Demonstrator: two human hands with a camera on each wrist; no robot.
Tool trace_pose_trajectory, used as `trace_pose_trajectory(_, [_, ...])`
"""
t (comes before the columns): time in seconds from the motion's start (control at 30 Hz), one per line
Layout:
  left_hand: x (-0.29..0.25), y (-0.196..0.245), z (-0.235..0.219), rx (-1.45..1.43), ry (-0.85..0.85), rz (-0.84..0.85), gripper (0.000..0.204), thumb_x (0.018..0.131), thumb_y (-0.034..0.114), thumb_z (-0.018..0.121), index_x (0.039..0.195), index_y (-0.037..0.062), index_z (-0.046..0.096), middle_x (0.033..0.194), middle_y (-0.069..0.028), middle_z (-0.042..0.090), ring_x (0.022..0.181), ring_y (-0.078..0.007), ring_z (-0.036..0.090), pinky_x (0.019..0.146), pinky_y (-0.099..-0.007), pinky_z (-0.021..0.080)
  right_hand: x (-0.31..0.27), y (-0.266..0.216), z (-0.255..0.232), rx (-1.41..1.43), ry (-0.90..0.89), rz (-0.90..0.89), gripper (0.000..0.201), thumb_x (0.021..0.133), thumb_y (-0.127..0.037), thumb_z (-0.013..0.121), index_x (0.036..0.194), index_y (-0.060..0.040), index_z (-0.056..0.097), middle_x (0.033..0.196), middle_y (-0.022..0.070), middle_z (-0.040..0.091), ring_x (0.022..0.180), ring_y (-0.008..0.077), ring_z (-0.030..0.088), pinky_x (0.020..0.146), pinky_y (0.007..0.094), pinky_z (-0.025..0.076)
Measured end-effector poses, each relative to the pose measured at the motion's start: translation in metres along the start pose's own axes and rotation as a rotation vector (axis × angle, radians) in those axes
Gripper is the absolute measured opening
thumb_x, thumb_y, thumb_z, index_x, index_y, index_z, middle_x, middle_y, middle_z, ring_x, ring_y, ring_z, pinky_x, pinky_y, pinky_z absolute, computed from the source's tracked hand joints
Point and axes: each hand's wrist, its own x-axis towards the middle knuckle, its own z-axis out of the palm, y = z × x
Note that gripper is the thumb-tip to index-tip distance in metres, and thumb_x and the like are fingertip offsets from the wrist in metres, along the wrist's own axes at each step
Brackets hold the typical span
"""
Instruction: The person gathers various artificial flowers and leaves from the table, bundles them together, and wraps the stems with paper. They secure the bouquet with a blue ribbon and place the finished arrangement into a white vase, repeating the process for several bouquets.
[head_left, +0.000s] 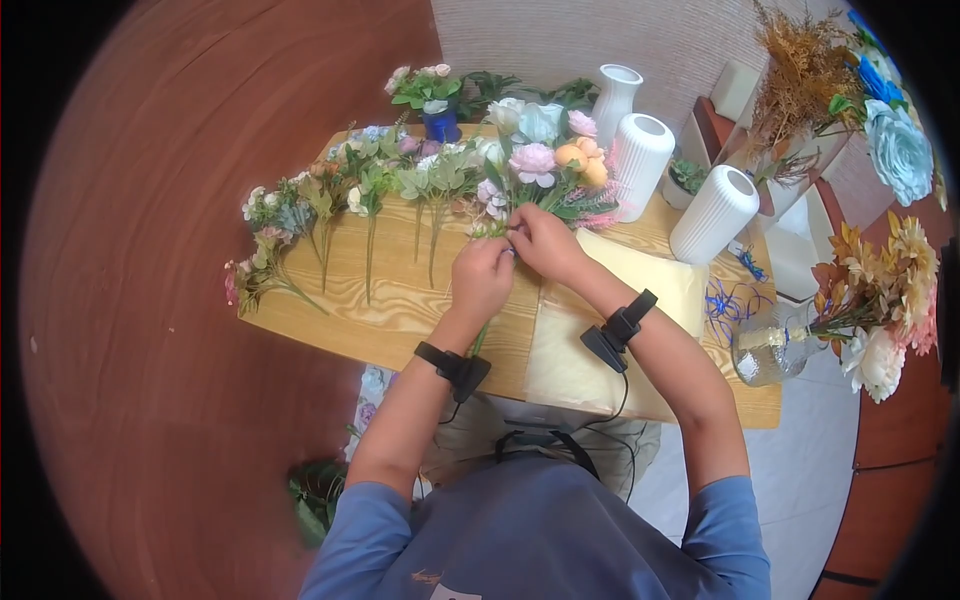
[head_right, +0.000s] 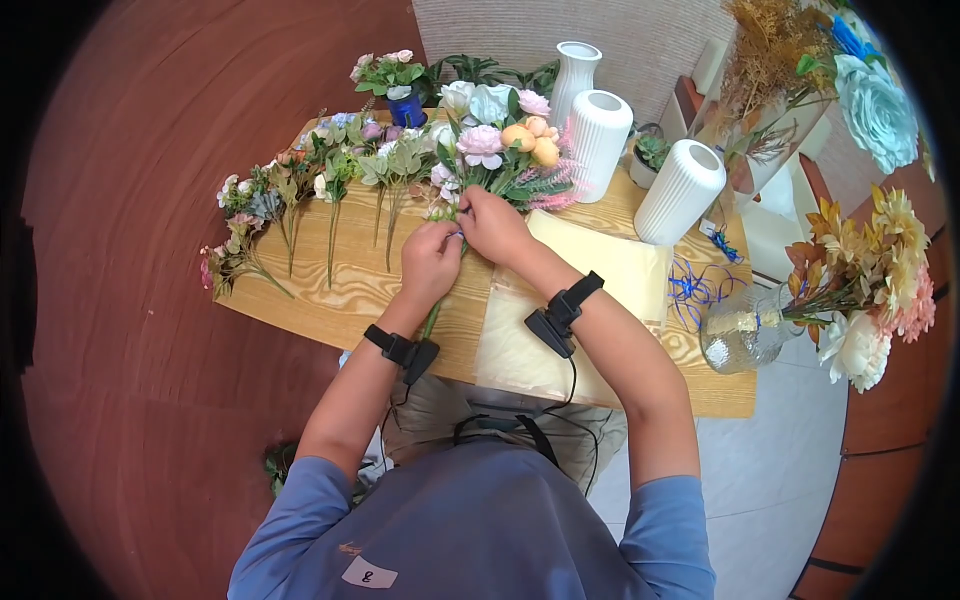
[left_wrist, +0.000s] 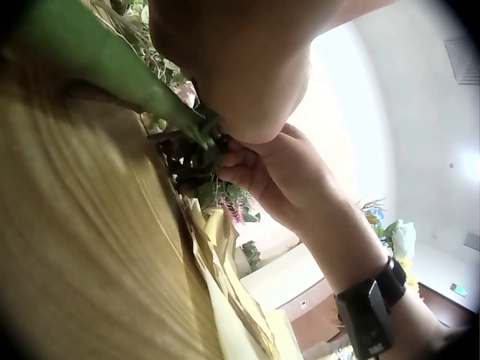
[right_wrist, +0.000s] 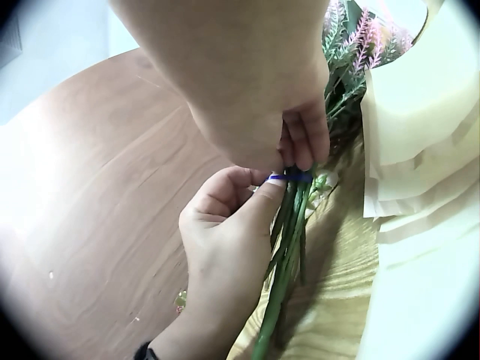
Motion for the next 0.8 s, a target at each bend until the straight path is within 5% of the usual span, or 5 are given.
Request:
trace_pose_trajectory(0.03, [-0.002, -0.005, 0.003, -0.001, -0.003, -0.001, 0.005, 0.078, 0.002, 0.062, 0.082, 0.0006, 0.064, 0.07, -0.01, 0.059, 0.062, -0.0251, 0.057, 0.057, -0.0349, 0.044, 0.0, 0.003, 0.0, 0.001, 0.0, 0.003, 0.017, 0.082, -0.012, 0.06, 0.093, 0.0001, 0.055, 0.078, 0.0177, 0.061, 0.073, 0.0341, 0.061, 0.066, 0.0412, 0.048])
trace_pose_trajectory(0.1, [0.0, -0.009, 0.005, -0.399, -0.077, -0.482, 0.003, 0.079, 0.002, 0.062, 0.079, 0.0012, 0.065, 0.065, -0.0025, 0.059, 0.054, -0.0127, 0.053, 0.049, -0.0262, 0.039, 0.002, 0.013, 0.001, 0.227, -0.014, 0.086, 0.017, 0.083, -0.009, 0.057, 0.096, 0.0003, 0.052, 0.075, 0.0141, 0.061, 0.07, 0.0256, 0.061, 0.063, 0.0365, 0.048])
trace_pose_trajectory(0.23, [0.02, -0.016, -0.012, -0.869, -0.322, -0.961, 0.004, 0.078, 0.002, 0.061, 0.075, 0.0022, 0.063, 0.061, 0.0013, 0.053, 0.05, -0.0059, 0.043, 0.045, -0.0218, 0.03, -0.001, 0.029, 0.005, 0.499, -0.037, 0.078, 0.015, 0.082, -0.006, 0.056, 0.095, -0.0004, 0.052, 0.074, 0.0087, 0.059, 0.067, 0.0176, 0.058, 0.061, 0.0319, 0.046])
trace_pose_trajectory(0.53, [0.027, -0.03, -0.014, -1.18, -0.493, -1.195, 0.015, 0.081, 0.006, 0.057, 0.068, 0.0104, 0.051, 0.054, 0.0076, 0.037, 0.044, -0.0056, 0.032, 0.042, -0.0223, 0.026, -0.024, 0.018, -0.008, 0.361, -0.091, -0.084, 0.011, 0.079, -0.006, 0.065, 0.087, -0.0016, 0.058, 0.091, 0.0062, 0.055, 0.081, 0.0125, 0.058, 0.071, 0.0254, 0.049])
trace_pose_trajectory(0.8, [0.025, -0.029, -0.013, -1.194, -0.512, -1.225, 0.013, 0.083, 0.009, 0.055, 0.071, 0.0097, 0.051, 0.054, 0.0073, 0.037, 0.045, -0.0056, 0.033, 0.042, -0.0219, 0.027, -0.026, 0.008, -0.005, 0.056, -0.039, -0.222, 0.019, 0.073, -0.01, 0.074, 0.085, -0.0007, 0.063, 0.088, 0.0102, 0.052, 0.077, 0.023, 0.057, 0.067, 0.0315, 0.048])
